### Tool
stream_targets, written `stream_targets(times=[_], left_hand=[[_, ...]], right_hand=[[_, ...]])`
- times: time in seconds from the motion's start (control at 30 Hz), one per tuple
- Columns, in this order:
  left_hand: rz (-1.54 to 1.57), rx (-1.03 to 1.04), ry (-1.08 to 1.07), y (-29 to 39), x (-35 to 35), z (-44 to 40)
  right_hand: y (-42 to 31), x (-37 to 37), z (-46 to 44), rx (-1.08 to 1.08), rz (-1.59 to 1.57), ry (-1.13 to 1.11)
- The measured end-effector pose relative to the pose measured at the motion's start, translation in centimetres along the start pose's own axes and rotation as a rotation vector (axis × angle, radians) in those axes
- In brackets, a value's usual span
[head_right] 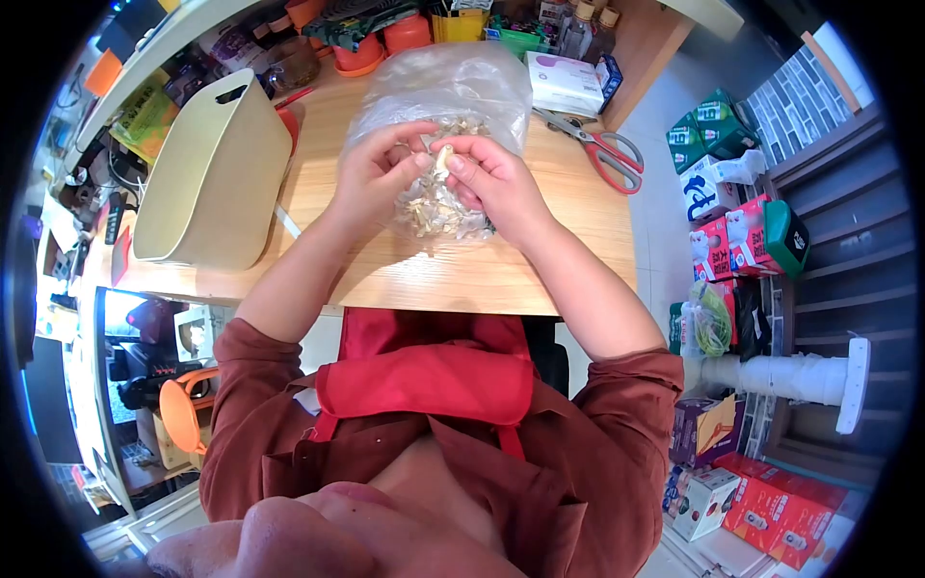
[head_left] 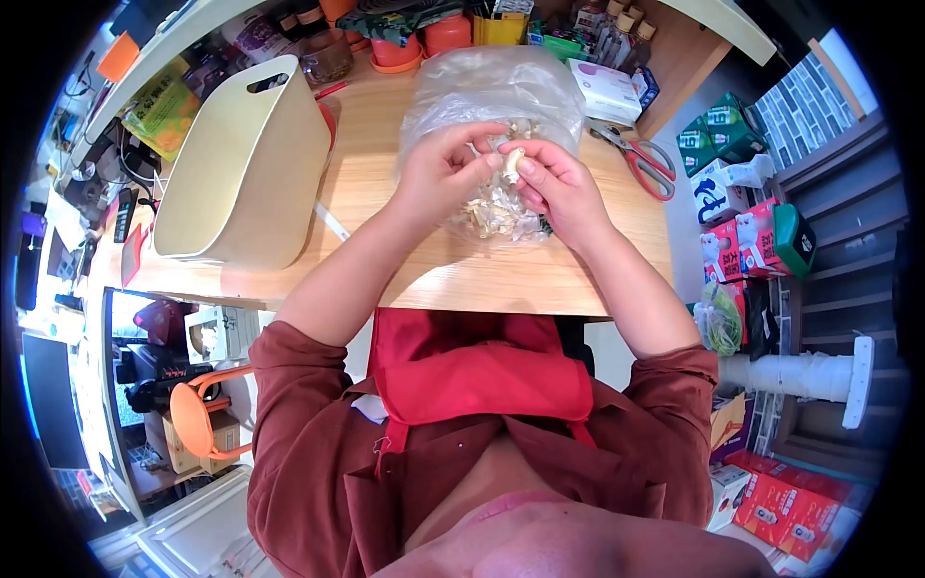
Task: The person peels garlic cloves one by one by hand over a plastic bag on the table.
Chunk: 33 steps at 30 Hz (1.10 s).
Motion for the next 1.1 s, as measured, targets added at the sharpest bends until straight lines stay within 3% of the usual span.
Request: stream_targets(times=[0.07,0.17,0.33,0.43,0.53,0.57,0.67,0.83,1.1], left_hand=[[0.055,-0.006,-0.124,0.1,0.1,0.2],[-0.060,0.166,-0.121,-0.6,0.2,-0.1],[-0.131,0.149,-0.144,-0.8,0.0,-0.1],[-0.058,0.094,-0.144,-1.3,0.1,-0.1],[0.039,-0.118,-0.153,-0.4,0.0,0.0],[0.069,-0.207,-0.158,-0.2,0.1,0.1],[0.220,-0.212,-0.110,-0.4,0.2,0.0],[0.122,-0.212,-0.143,-0.3,-0.1,-0.1],[0.142,-0.192,-0.163,-0.2,0.1,0.1]], right_hand=[[0.2,0.0,0.0,0.027,-0.041,-0.030],[0.7,-0.1,-0.1,0.054,-0.038,-0.061],[0.5,0.0,0.0,0.066,0.058,-0.023],[0.5,-0.3,0.0,0.003,0.408,0.092],[0.0,-0.6,-0.1,-0.320,0.803,0.078],[-0.3,-0.6,0.0,-0.341,0.852,0.073],[-0.8,-0.3,0.1,-0.423,0.991,0.049],[-0.6,0.0,0.2,-0.548,1.132,0.010],[-0.5,0.2,0.4,-0.565,1.214,-0.001]])
Point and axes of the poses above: each hand's wrist, its own z-axis away from the middle knuckle, its own x-axis out of the palm, y = z × x, the point moved 3 cm from there along -z, towards the middle knuckle, and after that the axes turned 4 degrees about y, right-handed, at the moved point
